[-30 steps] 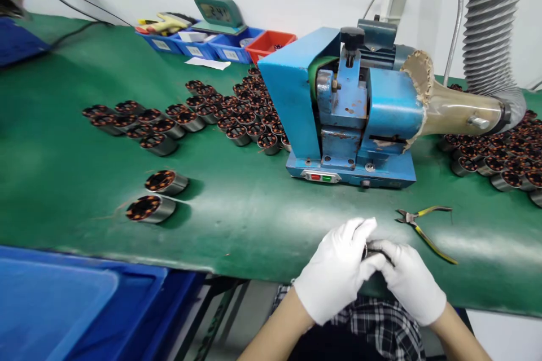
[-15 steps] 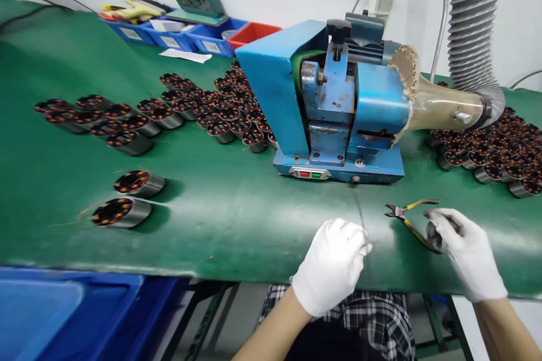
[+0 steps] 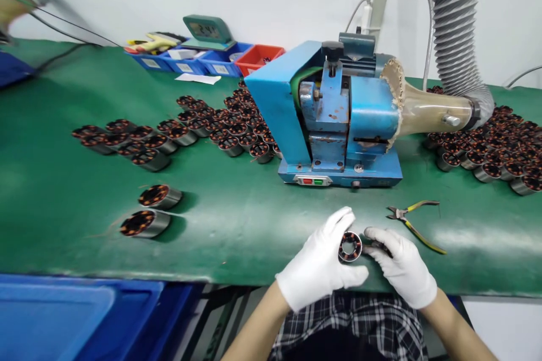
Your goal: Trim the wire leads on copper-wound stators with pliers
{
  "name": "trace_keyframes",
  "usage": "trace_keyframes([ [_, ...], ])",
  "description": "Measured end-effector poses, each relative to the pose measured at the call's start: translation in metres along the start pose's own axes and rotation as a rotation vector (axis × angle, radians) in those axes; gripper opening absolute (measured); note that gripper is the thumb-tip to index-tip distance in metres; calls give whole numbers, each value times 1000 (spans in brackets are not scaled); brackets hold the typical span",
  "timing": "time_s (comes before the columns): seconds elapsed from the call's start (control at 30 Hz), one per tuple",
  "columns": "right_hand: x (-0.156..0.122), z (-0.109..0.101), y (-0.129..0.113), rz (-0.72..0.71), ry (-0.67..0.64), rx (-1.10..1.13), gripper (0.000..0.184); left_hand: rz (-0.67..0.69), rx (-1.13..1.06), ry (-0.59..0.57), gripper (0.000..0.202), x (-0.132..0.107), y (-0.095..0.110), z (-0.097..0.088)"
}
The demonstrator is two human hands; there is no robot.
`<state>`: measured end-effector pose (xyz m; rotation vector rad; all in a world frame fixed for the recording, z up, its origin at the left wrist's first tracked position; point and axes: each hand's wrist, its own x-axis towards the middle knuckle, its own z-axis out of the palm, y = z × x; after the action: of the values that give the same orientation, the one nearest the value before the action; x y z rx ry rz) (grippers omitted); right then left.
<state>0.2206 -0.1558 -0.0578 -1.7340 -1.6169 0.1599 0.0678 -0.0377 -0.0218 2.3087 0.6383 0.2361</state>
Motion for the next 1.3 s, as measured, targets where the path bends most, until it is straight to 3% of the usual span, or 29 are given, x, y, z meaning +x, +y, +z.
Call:
trace_keyframes([
  [0.1,2,-2,-4,19,18,36,24,15,-40,105,40,0,-1,5],
  [0.3,17,-24,-36,112,86,109,23,-86,-421,231,39,-9,25,9],
  [0.4,24,-36,-52,282,49,262,19,18,-619,268,23,-17,35,-1],
  [0.5,26,-42,-58,475,-35,454,20,170,-494,342,37,-23,36,-10],
  [0.6,24,-42,-60,589,-60,613,20,265,-364,281,64,-24,35,-16],
  [0.7,23,-42,-63,558,25,521,18,247,-541,98,50,-23,38,-21],
  [0.77,23,-42,-67,508,111,398,18,224,-583,67,33,-23,43,-23],
  [0.83,23,-43,-71,480,171,381,16,250,-475,174,29,-23,46,-24],
  [0.9,24,-44,-74,488,191,475,16,273,-296,315,47,-23,46,-23],
  [0.97,23,-44,-76,521,200,592,15,268,-189,356,60,-22,45,-21],
  [1.1,20,-41,-72,459,303,557,9,228,-402,309,52,-18,44,-17],
  [1.2,18,-40,-70,369,325,435,10,151,-567,278,34,-20,47,-17],
  [1.3,20,-41,-71,436,262,502,13,253,-511,338,39,-22,46,-19],
])
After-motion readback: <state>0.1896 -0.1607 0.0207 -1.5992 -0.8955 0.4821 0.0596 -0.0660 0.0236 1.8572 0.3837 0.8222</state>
